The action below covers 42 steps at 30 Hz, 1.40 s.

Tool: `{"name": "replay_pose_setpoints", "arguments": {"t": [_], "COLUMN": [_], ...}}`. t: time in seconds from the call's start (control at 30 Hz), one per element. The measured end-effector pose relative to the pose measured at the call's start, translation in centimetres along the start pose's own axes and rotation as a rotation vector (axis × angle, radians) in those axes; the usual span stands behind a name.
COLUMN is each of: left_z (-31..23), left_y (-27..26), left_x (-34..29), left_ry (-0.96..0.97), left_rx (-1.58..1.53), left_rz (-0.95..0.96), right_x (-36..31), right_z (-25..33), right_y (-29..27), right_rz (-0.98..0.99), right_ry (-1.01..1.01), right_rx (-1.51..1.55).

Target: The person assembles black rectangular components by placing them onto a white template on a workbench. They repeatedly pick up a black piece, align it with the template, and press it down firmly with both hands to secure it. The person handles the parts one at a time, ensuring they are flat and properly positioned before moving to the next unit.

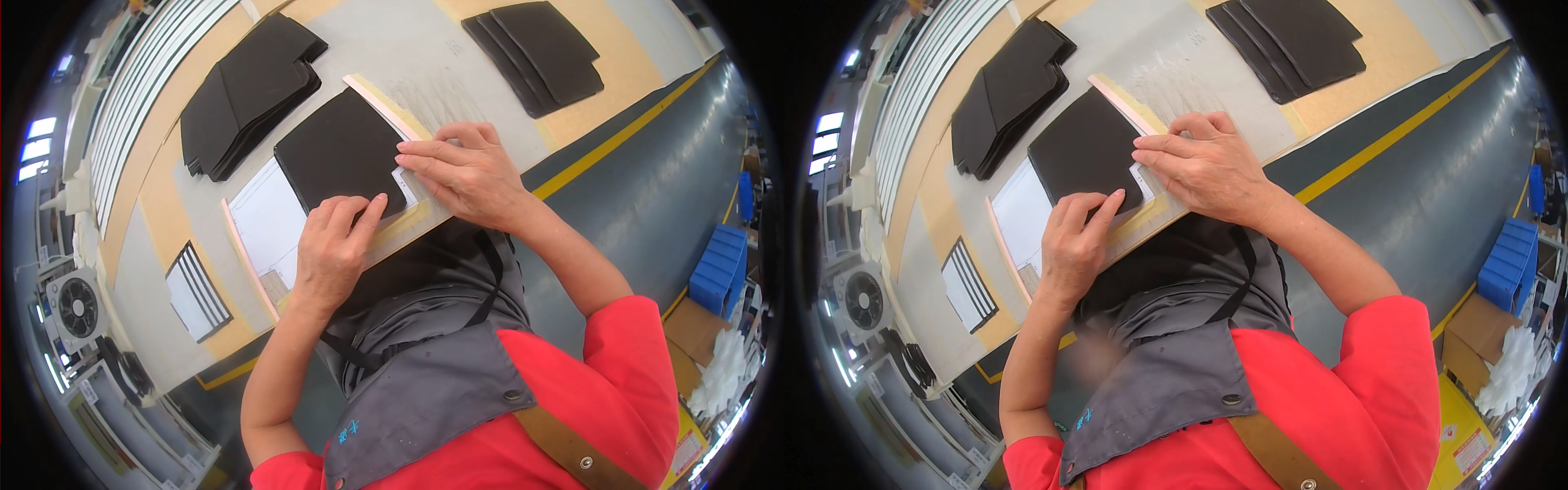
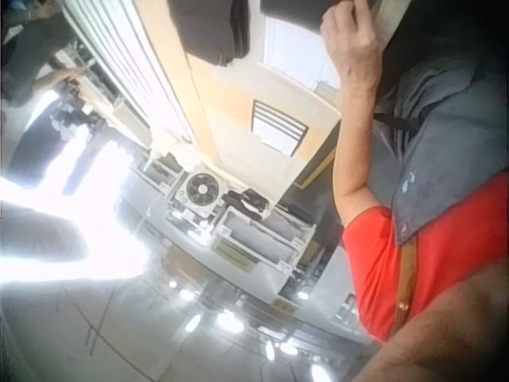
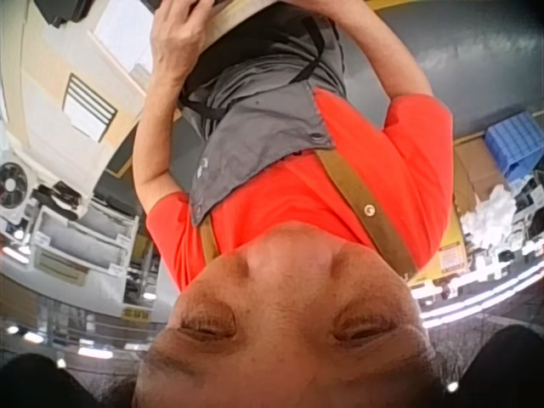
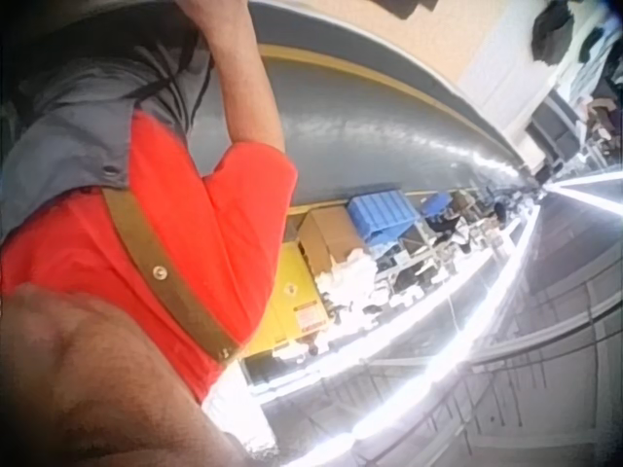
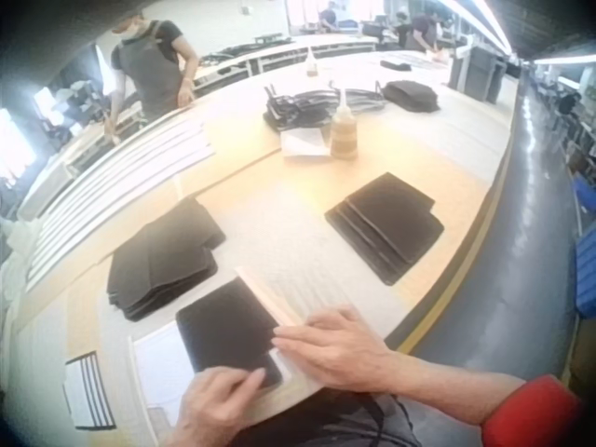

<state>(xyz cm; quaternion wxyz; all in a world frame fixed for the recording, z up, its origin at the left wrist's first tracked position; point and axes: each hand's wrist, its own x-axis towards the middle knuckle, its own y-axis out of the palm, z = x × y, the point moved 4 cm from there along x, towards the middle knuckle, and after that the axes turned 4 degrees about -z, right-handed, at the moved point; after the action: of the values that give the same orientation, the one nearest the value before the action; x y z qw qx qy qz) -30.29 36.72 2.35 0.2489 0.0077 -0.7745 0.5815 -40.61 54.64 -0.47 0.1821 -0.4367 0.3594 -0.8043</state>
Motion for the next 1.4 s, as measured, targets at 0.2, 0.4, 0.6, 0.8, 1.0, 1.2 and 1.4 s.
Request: {"name": "replay_pose_setpoints", "arguments": {"t": [0.2, 0.4, 0.6, 0.8, 1.0, 1.2, 1.4], "left_z": [-0.1, -0.2, -0.2, -0.2, -0.1, 0.0, 0.2], "left_y": [0.0, 0.1, 0.1, 0.1, 0.2, 0.0, -0.5], "left_x": [0.0, 0.1, 0.1, 0.1, 0.0, 0.0, -0.7], "left_ry": [0.002, 0.001, 0.003, 0.008, 0.007, -0.017, -0.053], "left_rx": [0.01, -0.009, -0.003, -0.005, -0.004, -0.023, -0.037], "left_rz": [0.0, -0.008, -0.007, -0.001, 0.0, -0.02, -0.02], "right_x": [-0.1, -0.1, 0.0, 0.0, 0.2, 0.3, 0.2], "right_z": [0.0, 0.0, -0.4, -2.2, -2.4, -2.4, -2.4], "right_y": [0.0, 0.1, -0.4, -1.9, -2.1, -2.2, -2.1], "right_rz": [0.004, 0.007, -0.038, -0.132, -0.135, -0.135, -0.134], "right_ry": [-0.003, -0.004, 0.057, 0.271, 0.317, 0.318, 0.313], "right_rx": [-0.005, -0.015, 0.07, 0.325, 0.372, 0.362, 0.361]}}
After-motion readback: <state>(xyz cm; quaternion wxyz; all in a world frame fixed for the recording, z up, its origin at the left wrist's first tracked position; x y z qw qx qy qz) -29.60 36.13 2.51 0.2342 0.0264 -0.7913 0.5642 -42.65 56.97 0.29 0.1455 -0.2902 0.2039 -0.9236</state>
